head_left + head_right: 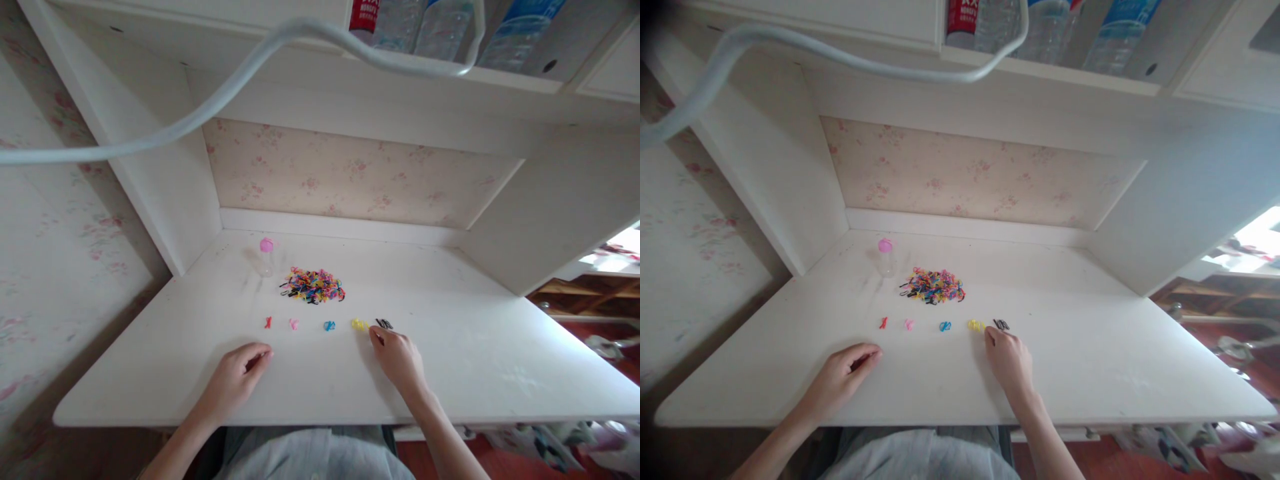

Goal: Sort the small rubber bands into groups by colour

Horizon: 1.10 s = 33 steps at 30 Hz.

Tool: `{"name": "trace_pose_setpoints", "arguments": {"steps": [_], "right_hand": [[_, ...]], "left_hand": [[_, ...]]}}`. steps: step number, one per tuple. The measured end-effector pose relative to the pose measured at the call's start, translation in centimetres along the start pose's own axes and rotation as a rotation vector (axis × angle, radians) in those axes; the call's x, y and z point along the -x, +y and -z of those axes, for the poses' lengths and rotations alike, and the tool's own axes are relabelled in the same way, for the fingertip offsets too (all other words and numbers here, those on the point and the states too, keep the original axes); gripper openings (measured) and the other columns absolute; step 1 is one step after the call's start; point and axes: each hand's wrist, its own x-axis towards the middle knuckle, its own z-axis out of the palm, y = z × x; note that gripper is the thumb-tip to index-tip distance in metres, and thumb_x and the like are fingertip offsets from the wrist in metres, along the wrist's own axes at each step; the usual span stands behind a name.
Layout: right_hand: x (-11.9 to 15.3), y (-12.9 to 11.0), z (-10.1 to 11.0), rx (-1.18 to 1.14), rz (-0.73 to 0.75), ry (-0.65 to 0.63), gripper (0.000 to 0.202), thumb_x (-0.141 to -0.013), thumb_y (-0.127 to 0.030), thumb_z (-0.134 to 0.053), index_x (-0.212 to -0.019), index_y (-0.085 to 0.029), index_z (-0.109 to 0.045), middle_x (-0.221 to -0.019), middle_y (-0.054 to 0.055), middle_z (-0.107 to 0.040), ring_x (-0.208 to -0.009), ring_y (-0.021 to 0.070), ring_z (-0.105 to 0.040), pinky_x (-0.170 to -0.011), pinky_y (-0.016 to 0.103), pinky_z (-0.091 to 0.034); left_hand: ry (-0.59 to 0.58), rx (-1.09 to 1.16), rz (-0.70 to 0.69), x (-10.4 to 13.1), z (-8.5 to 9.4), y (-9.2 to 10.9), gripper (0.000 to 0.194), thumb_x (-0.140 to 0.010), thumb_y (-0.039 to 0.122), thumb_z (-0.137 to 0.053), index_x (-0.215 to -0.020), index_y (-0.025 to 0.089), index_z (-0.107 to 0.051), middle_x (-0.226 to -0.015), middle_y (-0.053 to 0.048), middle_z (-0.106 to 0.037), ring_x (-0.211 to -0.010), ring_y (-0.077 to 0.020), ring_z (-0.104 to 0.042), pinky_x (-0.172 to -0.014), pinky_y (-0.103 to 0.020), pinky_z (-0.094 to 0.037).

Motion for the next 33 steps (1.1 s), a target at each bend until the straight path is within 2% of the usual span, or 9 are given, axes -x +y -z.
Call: {"name": "trace_pose_setpoints", "arguments": {"steps": [15, 20, 23, 28, 33], "right_hand": [[-0.1, -0.7, 0.3, -0.021, 0.017, -0.052, 0.032, -0.089, -0.035, -0.038, -0.074, -0.029, -0.066, -0.074, 0.000, -0.068, -0.063, 0.0123, -0.059, -0.051, 0.022, -0.023], [0.5, 0.0, 0.2, -0.093, -0.016, -0.009, 0.031, -0.089, -0.034, -0.038, -0.082, -0.031, -0.068, -0.072, -0.001, -0.069, -0.064, 0.0129, -0.061, -0.053, 0.021, -0.028], [1.6, 0.6, -0.1, -0.156, -0.027, 0.039, 0.031, -0.090, -0.035, -0.037, -0.091, -0.033, -0.068, -0.078, -0.001, -0.071, -0.069, 0.0133, -0.063, -0.056, 0.021, -0.032], [4.0, 0.7, -0.5, -0.189, 0.022, 0.081, 0.033, -0.091, -0.038, -0.035, -0.099, -0.034, -0.067, -0.088, -0.002, -0.071, -0.073, 0.0130, -0.065, -0.059, 0.020, -0.036], [4.7, 0.1, -0.2, -0.144, 0.090, 0.039, 0.034, -0.092, -0.038, -0.034, -0.097, -0.034, -0.067, -0.083, -0.003, -0.071, -0.068, 0.0132, -0.065, -0.056, 0.022, -0.035]], "left_hand": [[0.009, -0.024, 0.010, -0.3, -0.3, -0.5, 0.025, -0.087, 0.040, -0.048, -0.091, 0.022, -0.065, -0.086, 0.001, -0.068, -0.080, -0.0132, -0.062, -0.073, -0.019, -0.046], [0.012, -0.014, 0.033, -0.3, -0.4, -0.5, 0.027, -0.086, 0.041, -0.048, -0.092, 0.022, -0.065, -0.086, 0.001, -0.069, -0.080, -0.0141, -0.062, -0.072, -0.020, -0.046], [0.003, -0.052, 0.043, -0.7, -0.5, 0.3, 0.029, -0.087, 0.042, -0.045, -0.089, 0.021, -0.065, -0.082, 0.000, -0.069, -0.075, -0.0140, -0.062, -0.068, -0.020, -0.046], [-0.015, -0.329, 0.005, -3.5, -1.4, 3.1, 0.031, -0.088, 0.040, -0.042, -0.080, 0.022, -0.066, -0.071, 0.000, -0.068, -0.066, -0.0138, -0.062, -0.061, -0.020, -0.042], [-0.027, -0.585, 0.003, -8.0, -3.4, 5.4, 0.023, -0.084, 0.036, -0.048, -0.087, 0.027, -0.069, -0.085, -0.001, -0.072, -0.077, -0.0167, -0.065, -0.064, -0.023, -0.043]]}}
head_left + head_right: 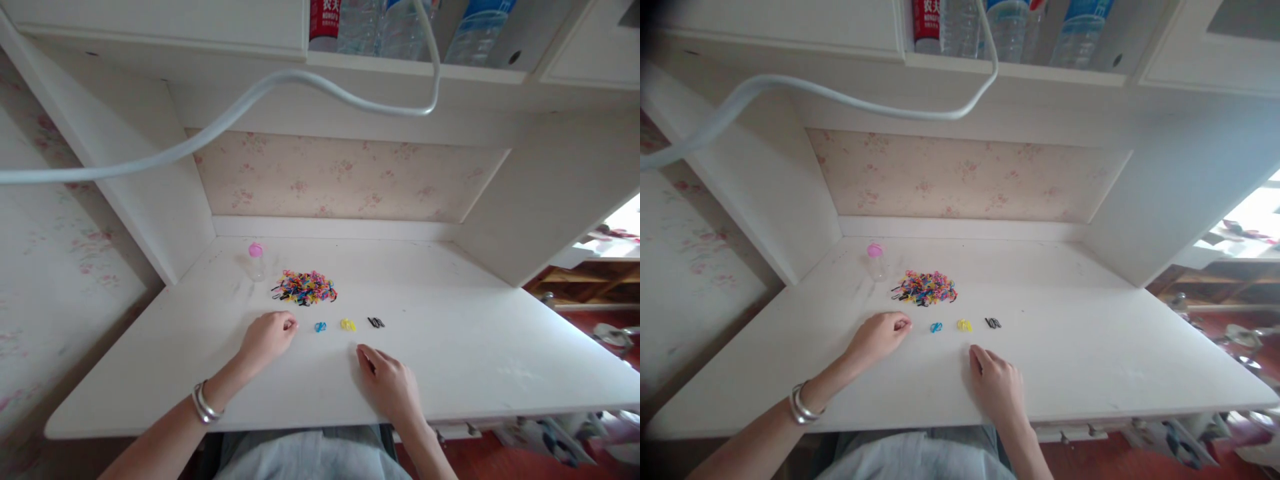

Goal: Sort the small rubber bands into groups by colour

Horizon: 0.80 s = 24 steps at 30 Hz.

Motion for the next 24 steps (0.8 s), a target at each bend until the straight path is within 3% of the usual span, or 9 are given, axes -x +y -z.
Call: {"name": "trace_pose_setpoints", "arguments": {"steps": [4, 8, 12, 19, 24], "right_hand": [[-0.2, 0.0, 0.1, -0.007, 0.009, -0.004, 0.035, -0.092, -0.038, -0.033, -0.097, -0.033, -0.067, -0.087, -0.002, -0.071, -0.072, 0.0136, -0.065, -0.057, 0.021, -0.035], [-0.4, 0.1, -0.1, -0.003, 0.011, -0.011, 0.035, -0.092, -0.039, -0.033, -0.097, -0.033, -0.067, -0.087, -0.001, -0.071, -0.072, 0.0137, -0.065, -0.057, 0.021, -0.035], [-0.5, 0.2, -0.3, -0.001, 0.012, -0.022, 0.035, -0.092, -0.040, -0.033, -0.098, -0.033, -0.067, -0.086, -0.001, -0.071, -0.072, 0.0137, -0.065, -0.058, 0.021, -0.035], [-0.5, 0.1, 0.0, -0.020, 0.012, -0.049, 0.036, -0.092, -0.039, -0.033, -0.099, -0.032, -0.067, -0.089, -0.001, -0.071, -0.074, 0.0138, -0.065, -0.058, 0.021, -0.035], [-0.5, -0.1, 0.3, -0.013, 0.016, -0.048, 0.034, -0.091, -0.036, -0.034, -0.097, -0.032, -0.068, -0.085, -0.002, -0.071, -0.072, 0.0135, -0.065, -0.057, 0.021, -0.034]], "left_hand": [[0.025, -0.123, 0.037, -2.8, -0.7, 1.1, 0.021, -0.082, 0.035, -0.050, -0.089, 0.025, -0.068, -0.091, -0.005, -0.071, -0.083, -0.0209, -0.065, -0.070, -0.028, -0.045], [0.040, -0.165, 0.011, -4.4, -1.3, 1.1, 0.024, -0.084, 0.029, -0.046, -0.091, 0.019, -0.067, -0.095, -0.011, -0.069, -0.090, -0.0237, -0.063, -0.076, -0.033, -0.045], [0.013, -0.172, -0.035, -5.5, -1.6, 0.6, 0.024, -0.085, 0.027, -0.044, -0.089, 0.021, -0.067, -0.093, -0.009, -0.068, -0.090, -0.0218, -0.062, -0.077, -0.032, -0.045], [0.012, -0.153, -0.068, -5.8, -1.4, 0.1, 0.023, -0.088, 0.025, -0.043, -0.088, 0.022, -0.066, -0.095, -0.004, -0.068, -0.093, -0.0179, -0.060, -0.075, -0.026, -0.043], [0.019, -0.139, -0.130, -5.1, 0.1, 0.1, 0.024, -0.089, 0.024, -0.041, -0.089, 0.023, -0.065, -0.096, -0.003, -0.066, -0.088, -0.0172, -0.061, -0.073, -0.026, -0.042]]}}
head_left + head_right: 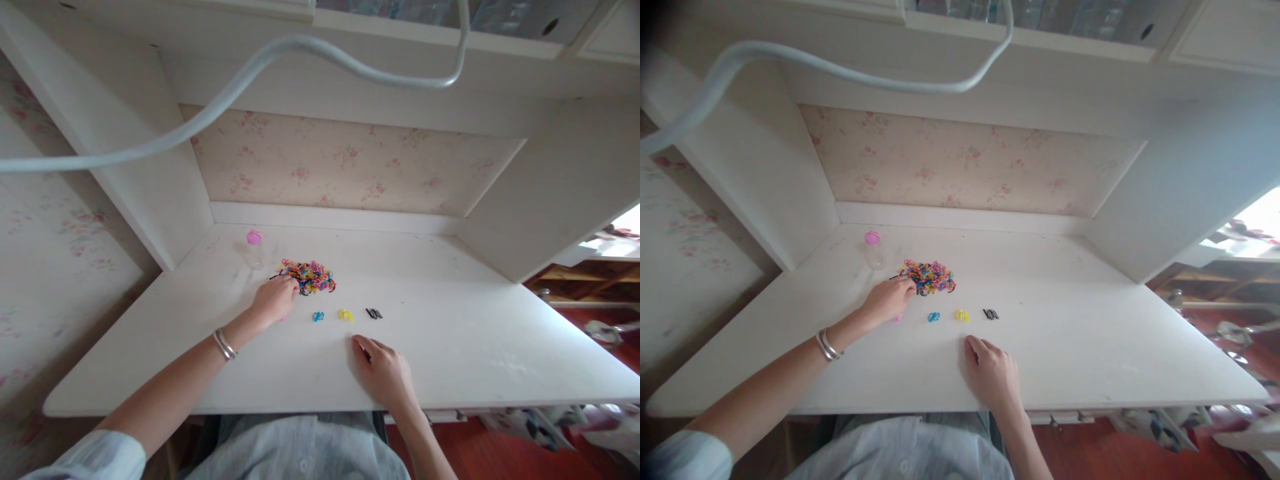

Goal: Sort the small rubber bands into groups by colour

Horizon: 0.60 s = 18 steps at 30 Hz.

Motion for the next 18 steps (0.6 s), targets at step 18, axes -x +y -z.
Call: {"name": "trace_pose_setpoints", "arguments": {"steps": [18], "right_hand": [[0.1, -0.3, 0.6, 0.012, 0.037, 0.012, 0.032, -0.092, -0.032, -0.035, -0.099, -0.033, -0.066, -0.082, -0.002, -0.070, -0.068, 0.0117, -0.063, -0.055, 0.020, -0.032]], "left_hand": [[-0.152, 0.016, -0.641, -5.5, -1.4, 12.7, 0.022, -0.084, 0.024, -0.047, -0.082, 0.025, -0.068, -0.089, -0.003, -0.065, -0.074, -0.0168, -0.063, -0.059, -0.026, -0.041]]}}
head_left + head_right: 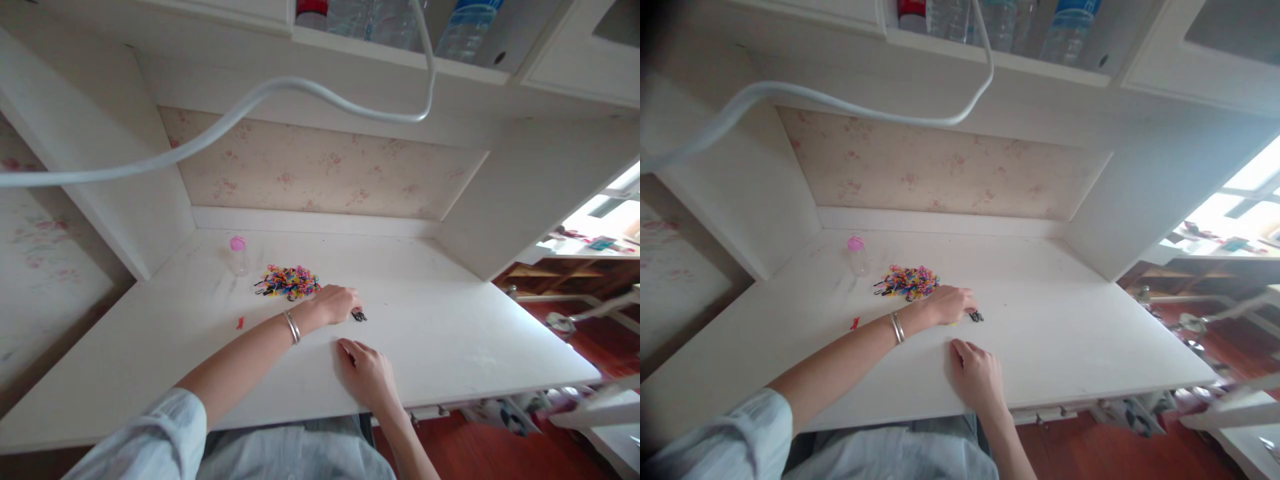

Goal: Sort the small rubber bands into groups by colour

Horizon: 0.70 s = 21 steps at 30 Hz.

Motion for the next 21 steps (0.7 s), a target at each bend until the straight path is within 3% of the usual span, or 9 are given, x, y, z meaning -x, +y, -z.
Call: {"name": "trace_pose_setpoints", "arguments": {"steps": [7, 12, 17, 21], "right_hand": [[0.0, -0.1, 0.1, 0.003, -0.009, -0.006, 0.031, -0.092, -0.030, -0.037, -0.099, -0.034, -0.066, -0.082, -0.003, -0.070, -0.068, 0.0118, -0.064, -0.055, 0.020, -0.032], [0.0, 0.0, 0.0, -0.011, 0.000, -0.005, 0.032, -0.092, -0.032, -0.035, -0.098, -0.033, -0.066, -0.082, -0.002, -0.071, -0.069, 0.0125, -0.063, -0.055, 0.020, -0.031], [0.0, 0.1, 0.0, -0.003, 0.001, -0.006, 0.033, -0.093, -0.033, -0.034, -0.096, -0.032, -0.066, -0.081, -0.002, -0.070, -0.069, 0.0123, -0.063, -0.055, 0.020, -0.031], [0.1, -0.1, 0.0, -0.015, -0.003, -0.002, 0.035, -0.093, -0.034, -0.033, -0.095, -0.031, -0.067, -0.080, -0.001, -0.070, -0.067, 0.0126, -0.063, -0.055, 0.020, -0.032]], "left_hand": [[-0.032, -0.055, -0.064, -1.4, -0.7, 0.4, 0.022, -0.078, 0.016, -0.049, -0.081, 0.026, -0.069, -0.087, -0.004, -0.065, -0.069, -0.0179, -0.062, -0.055, -0.027, -0.039], [-0.021, -0.063, -0.078, -1.2, -0.6, 0.1, 0.026, -0.080, 0.019, -0.049, -0.090, 0.031, -0.070, -0.088, -0.003, -0.066, -0.071, -0.0170, -0.062, -0.056, -0.025, -0.039], [0.038, -0.046, -0.024, -0.1, 0.0, -0.8, 0.025, -0.086, 0.030, -0.046, -0.092, 0.032, -0.070, -0.089, -0.002, -0.065, -0.073, -0.0160, -0.062, -0.060, -0.025, -0.041], [0.120, -0.033, 0.060, 2.4, 1.1, -2.3, 0.028, -0.091, 0.032, -0.040, -0.098, 0.030, -0.067, -0.094, -0.003, -0.065, -0.078, -0.0153, -0.062, -0.066, -0.025, -0.042]]}}
